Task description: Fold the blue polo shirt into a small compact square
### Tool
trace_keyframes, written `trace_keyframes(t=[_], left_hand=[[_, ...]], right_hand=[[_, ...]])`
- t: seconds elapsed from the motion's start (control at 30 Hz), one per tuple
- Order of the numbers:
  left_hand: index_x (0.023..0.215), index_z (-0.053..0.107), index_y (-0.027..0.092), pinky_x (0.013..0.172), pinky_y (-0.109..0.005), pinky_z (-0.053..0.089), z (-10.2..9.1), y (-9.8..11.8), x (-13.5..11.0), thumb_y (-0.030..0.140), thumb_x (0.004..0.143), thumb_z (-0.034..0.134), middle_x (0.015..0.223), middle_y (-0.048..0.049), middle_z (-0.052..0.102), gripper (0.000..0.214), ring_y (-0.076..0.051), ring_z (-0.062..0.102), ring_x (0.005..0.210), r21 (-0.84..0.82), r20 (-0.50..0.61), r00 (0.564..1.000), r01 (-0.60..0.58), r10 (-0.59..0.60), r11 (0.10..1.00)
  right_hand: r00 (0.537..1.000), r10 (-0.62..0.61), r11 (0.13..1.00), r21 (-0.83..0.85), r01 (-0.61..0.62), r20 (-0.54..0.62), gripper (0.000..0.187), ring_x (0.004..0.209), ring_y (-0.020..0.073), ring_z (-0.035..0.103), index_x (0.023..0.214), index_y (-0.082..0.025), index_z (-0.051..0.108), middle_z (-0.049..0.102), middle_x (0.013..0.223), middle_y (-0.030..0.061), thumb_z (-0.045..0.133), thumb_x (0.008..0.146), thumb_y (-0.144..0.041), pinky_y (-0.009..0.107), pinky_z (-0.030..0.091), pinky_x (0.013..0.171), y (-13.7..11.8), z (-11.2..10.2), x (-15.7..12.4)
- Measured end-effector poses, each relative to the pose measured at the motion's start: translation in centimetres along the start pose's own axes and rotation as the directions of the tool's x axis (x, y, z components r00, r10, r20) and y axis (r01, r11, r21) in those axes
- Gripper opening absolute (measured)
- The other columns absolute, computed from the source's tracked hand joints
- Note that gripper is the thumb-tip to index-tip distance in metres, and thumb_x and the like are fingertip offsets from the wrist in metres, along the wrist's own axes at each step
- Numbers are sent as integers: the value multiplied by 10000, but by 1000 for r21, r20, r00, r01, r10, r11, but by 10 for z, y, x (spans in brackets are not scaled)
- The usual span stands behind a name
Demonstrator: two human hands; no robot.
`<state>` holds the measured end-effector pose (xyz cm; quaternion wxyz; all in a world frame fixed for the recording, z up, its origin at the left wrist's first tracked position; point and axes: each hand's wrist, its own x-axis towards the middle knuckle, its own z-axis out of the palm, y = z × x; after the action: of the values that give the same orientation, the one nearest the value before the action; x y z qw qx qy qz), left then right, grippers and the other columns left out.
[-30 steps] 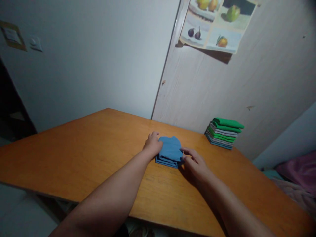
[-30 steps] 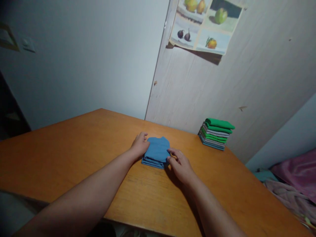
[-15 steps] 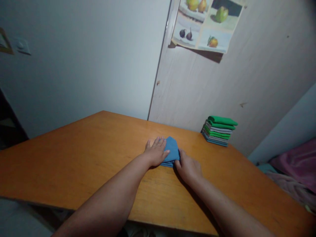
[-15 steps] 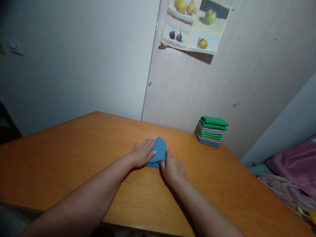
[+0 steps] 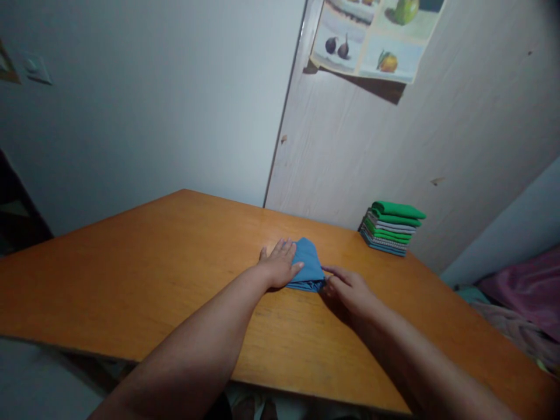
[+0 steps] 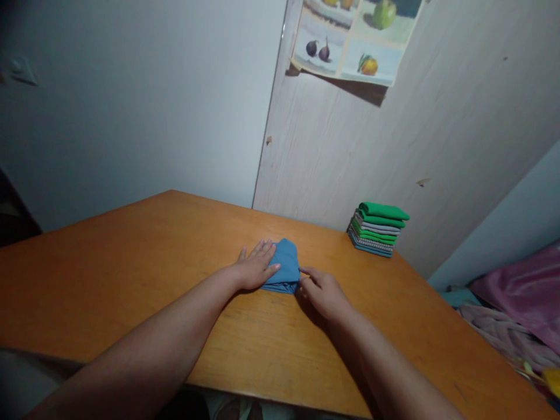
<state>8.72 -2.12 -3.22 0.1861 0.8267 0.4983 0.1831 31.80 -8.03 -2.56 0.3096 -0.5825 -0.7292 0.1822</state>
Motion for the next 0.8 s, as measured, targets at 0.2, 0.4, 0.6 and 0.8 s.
trace_keyframes(t=[0.2, 0.4, 0.6, 0.8], left_hand=[[1545, 326, 243, 1176, -640, 82, -2, -1, 1, 601, 955, 388, 1660, -110, 186, 693, -312, 65, 1544, -55, -16, 1000, -14, 14, 998], [1243, 636, 164, 1132, -361, 331, -13, -17, 22, 363, 995, 378, 1399, -139, 590, 409, -228, 488, 1339, -315, -339, 938, -39, -74, 948], [1126, 670, 128, 966, -346, 470, -10, -39, 32, 280, 973, 379, 1180, -156, 700, 362, -242, 638, 1101, -436, -400, 879, 66, -259, 898], [1397, 540, 135, 1113, -312, 358, -2, -39, 31, 304, 953, 457, 1479, -149, 527, 483, -221, 497, 1355, -424, -340, 916, 51, -211, 904]], right_hand=[[973, 101, 977, 204, -58, -208, 435, 799, 245, 680, 954, -135, 760, 750, 874, 122, 523, 789, -460, 357, 530, 733, -6, -10, 23], [973, 26, 982, 187, 18, -229, 393, 1033, 286, 680, 1001, -186, 771, 758, 1055, 128, 529, 854, -459, 434, 522, 917, -16, 0, 37], [968, -240, 966, -117, 230, -79, 484, 1326, 262, 527, 1355, -211, 628, 588, 1418, 117, 472, 956, -436, 469, 379, 1130, -23, 22, 47], [949, -255, 917, -265, 298, 182, 546, 1482, 296, 295, 1463, -210, 522, 364, 1583, 134, 428, 993, -473, 543, 235, 1194, -30, 44, 42]])
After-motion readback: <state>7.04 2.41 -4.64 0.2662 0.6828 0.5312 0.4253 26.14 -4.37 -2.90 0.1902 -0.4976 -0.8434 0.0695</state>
